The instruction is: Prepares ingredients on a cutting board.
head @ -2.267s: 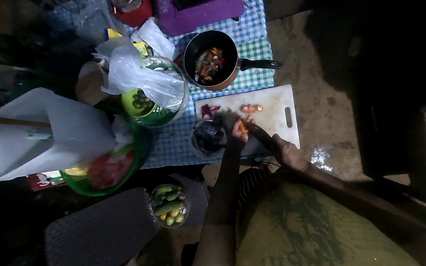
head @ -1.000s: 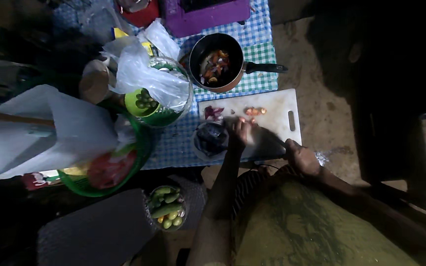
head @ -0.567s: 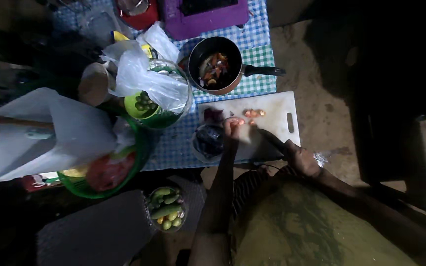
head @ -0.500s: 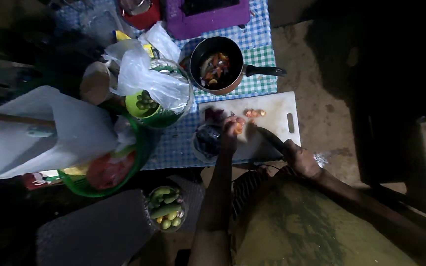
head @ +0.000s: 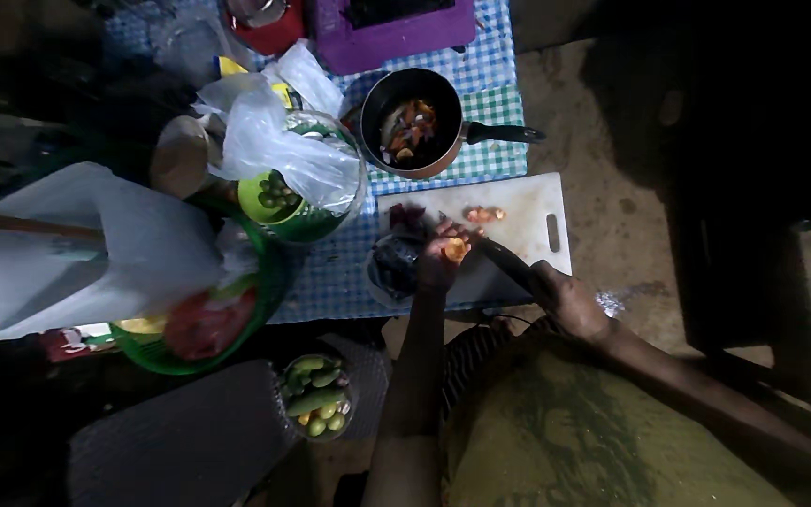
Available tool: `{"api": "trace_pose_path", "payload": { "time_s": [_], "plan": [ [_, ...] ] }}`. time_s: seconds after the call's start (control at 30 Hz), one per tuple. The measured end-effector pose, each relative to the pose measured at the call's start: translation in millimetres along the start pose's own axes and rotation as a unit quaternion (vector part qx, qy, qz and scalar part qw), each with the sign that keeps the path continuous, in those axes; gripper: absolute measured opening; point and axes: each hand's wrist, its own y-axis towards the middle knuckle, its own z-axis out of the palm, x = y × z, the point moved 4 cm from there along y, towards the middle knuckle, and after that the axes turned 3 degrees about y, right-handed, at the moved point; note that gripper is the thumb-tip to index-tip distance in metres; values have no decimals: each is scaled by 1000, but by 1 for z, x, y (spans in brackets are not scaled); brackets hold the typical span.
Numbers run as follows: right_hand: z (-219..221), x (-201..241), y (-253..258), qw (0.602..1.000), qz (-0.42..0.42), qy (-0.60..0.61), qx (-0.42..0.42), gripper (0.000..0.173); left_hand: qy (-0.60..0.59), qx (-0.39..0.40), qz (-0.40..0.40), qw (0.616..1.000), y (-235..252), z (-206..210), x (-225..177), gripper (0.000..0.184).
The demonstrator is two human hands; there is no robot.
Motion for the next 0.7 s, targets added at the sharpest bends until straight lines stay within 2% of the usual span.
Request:
{"api": "trace_pose_path", "payload": {
  "time_s": [0.1, 0.2, 0.3, 0.37, 0.43, 0.5, 0.7],
  "plan": [
    [1, -11, -3, 1000, 23, -9, -2, 31, 23, -4, 17, 1000, -4, -1, -3, 43],
    [2, -19, -5, 997, 64, -30, 22, 32, 19, 2, 37, 999, -4, -4, -3, 42],
    [2, -21, -9, 996, 68, -53, 25, 33, 51, -21, 52, 997, -3, -4, 1, 38],
    [5, -21, -11, 996, 61, -62, 18, 33, 132, -26, 79, 988, -2, -4, 6, 35],
    [6, -19, -11, 996, 64, -65, 21, 33, 253, -12, 103, 962, -1, -3, 16, 39],
    [8, -19, -11, 995, 68, -59, 29, 33, 308, 8, 117, 944, 2, -1, 30, 40],
    [7, -7, -14, 996, 55, -39, 51, 33, 250, 9, 77, 965, 1, 11, 41, 44]
  ]
}}
